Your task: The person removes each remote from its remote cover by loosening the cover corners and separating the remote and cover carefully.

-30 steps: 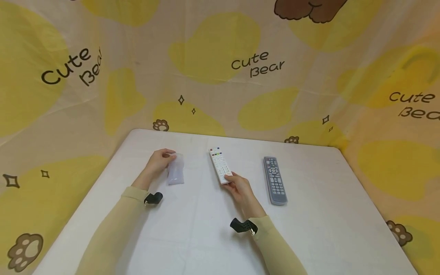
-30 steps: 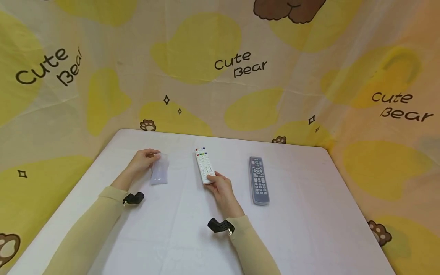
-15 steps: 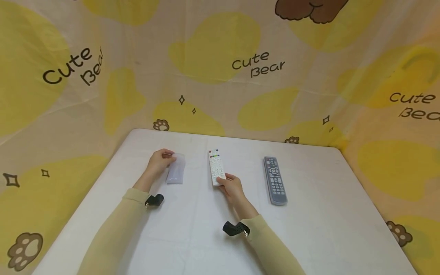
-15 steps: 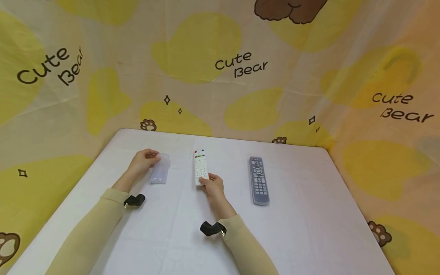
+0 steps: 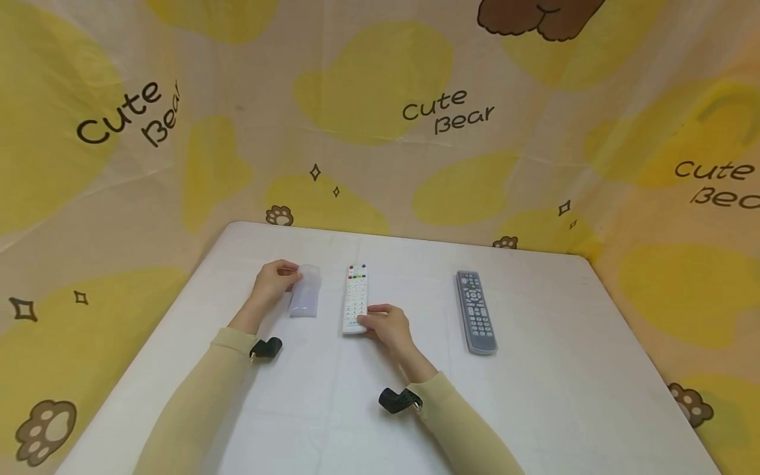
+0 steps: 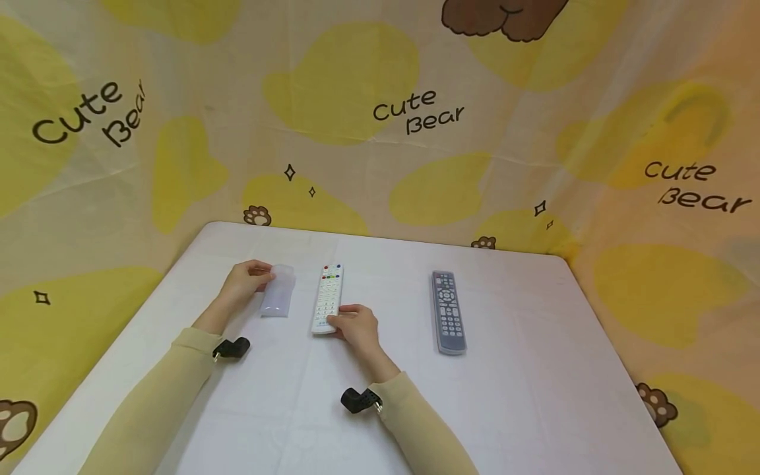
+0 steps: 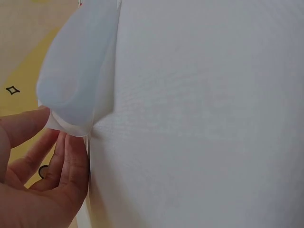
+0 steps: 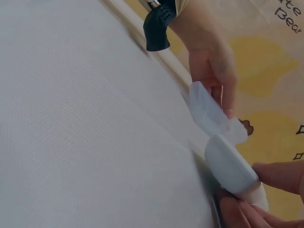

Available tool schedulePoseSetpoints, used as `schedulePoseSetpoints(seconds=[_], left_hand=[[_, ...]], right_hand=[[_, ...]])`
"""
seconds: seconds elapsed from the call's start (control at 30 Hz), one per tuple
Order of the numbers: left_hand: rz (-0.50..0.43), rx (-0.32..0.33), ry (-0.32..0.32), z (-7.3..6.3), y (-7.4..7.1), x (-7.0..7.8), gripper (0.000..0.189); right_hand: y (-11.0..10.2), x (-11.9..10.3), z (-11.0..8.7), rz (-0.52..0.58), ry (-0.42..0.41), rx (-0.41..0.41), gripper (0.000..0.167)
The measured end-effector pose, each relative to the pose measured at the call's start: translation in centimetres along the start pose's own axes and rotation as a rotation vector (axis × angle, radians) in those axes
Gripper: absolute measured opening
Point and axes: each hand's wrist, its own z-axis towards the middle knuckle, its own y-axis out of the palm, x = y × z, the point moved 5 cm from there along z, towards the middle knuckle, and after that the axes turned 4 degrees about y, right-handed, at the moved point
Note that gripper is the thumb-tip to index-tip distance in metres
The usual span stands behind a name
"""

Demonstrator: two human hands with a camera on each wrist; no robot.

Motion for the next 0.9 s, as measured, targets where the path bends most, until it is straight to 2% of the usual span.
schedulePoseSetpoints(seconds=[0.2,0.4,0.67,0.9], left_hand=[[-0.022,0.012,-0.011,-0.4,-0.2,-0.1,0.035],[-0.037,0.011,-0.034,-0.7,-0.3,0.0,0.034],[-0.04,0.01,-0.043,-0.8,-0.2,0.0,0.033],[-0.045,0.011,-0.034,-0.8,-0.2,-0.2,0.034]], right_hand=[[0.4,-0.4,0.0,-0.139,-0.013,0.008,0.041],[0.9,-0.2,0.3,-0.132,-0.014,-0.032,0.035],[1.4,-0.5,0.8,-0.101,-0.034,-0.076,0.041],[1.8,-0.5,1.2,-0.144,-0.019,-0.082,0.042]])
